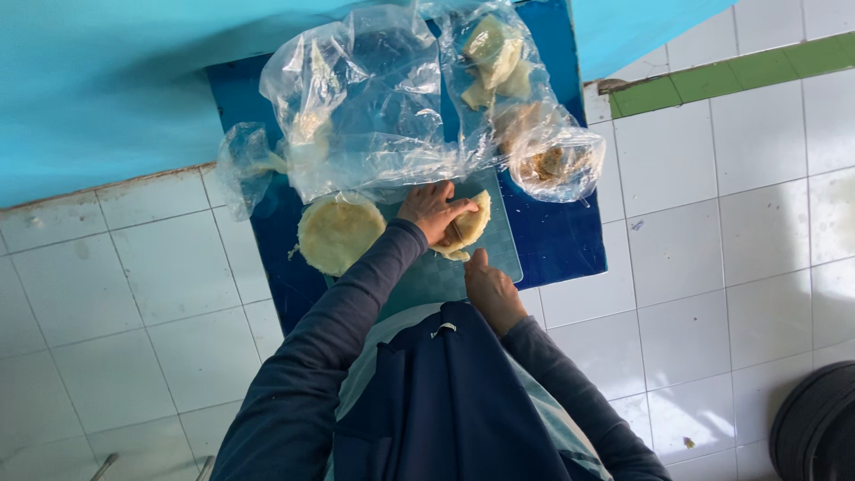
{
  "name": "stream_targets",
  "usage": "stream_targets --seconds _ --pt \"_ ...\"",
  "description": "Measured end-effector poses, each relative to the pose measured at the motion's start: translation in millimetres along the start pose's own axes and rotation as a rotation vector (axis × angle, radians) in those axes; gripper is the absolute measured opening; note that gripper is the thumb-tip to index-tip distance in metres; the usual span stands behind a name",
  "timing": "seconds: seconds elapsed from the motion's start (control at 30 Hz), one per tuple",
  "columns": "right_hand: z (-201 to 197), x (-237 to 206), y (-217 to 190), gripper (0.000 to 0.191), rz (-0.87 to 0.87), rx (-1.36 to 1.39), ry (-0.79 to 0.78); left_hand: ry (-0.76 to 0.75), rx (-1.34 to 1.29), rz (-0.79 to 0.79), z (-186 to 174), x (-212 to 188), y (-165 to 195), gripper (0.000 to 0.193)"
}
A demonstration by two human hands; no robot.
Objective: The person sits on the floor with a cutting board on their lap and uses a knife to cut round dough discs into wedge-shaped pieces. They place the cut dough pieces into a clear plastic bag and press remaining dough pieces together by hand.
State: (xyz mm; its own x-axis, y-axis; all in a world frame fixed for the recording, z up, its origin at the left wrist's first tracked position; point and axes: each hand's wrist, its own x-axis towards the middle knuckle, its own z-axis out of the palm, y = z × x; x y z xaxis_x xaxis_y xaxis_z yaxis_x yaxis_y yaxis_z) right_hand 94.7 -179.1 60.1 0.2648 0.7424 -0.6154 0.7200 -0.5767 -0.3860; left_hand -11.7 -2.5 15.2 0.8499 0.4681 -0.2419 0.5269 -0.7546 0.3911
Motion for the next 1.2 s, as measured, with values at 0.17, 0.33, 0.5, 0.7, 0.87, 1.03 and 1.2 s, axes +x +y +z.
stream_targets --seconds 0.17,0.33,0.5,0.7,0.87,1.03,1.2 --pt "10.0 6.9 13.6 0.027 -0.112 0.089 0.115 -0.035 -0.033 -0.013 0.5 -1.4 1.7 0.080" --pt "18.3 14.1 21.5 0.027 -0.128 0.101 0.125 -0.072 -0.026 -0.035 -6.6 -0.3 5.9 0.086" --pt "22.4 16.6 26.0 0.028 -0.133 0.082 0.171 -0.180 -0.015 -0.096 -17.5 2.1 8.5 0.085" --pt "32.5 14.8 25.0 0.029 -0.076 0.029 0.200 -0.144 0.063 -0.089 -17.0 3.9 13.4 0.085" --pt "31.0 28.7 21.6 0.033 -0.064 0.077 0.182 -0.149 0.032 -0.155 -23.1 7.0 14.1 0.082" --pt "30.0 21.1 21.2 0.035 -0.048 0.006 0.213 -0.234 0.007 -0.222 -38.2 6.3 17.0 0.078" --pt "35.6 15.5 20.1 0.032 -0.016 0.041 0.151 -0.229 0.042 -0.210 -41.1 9.0 17.9 0.082"
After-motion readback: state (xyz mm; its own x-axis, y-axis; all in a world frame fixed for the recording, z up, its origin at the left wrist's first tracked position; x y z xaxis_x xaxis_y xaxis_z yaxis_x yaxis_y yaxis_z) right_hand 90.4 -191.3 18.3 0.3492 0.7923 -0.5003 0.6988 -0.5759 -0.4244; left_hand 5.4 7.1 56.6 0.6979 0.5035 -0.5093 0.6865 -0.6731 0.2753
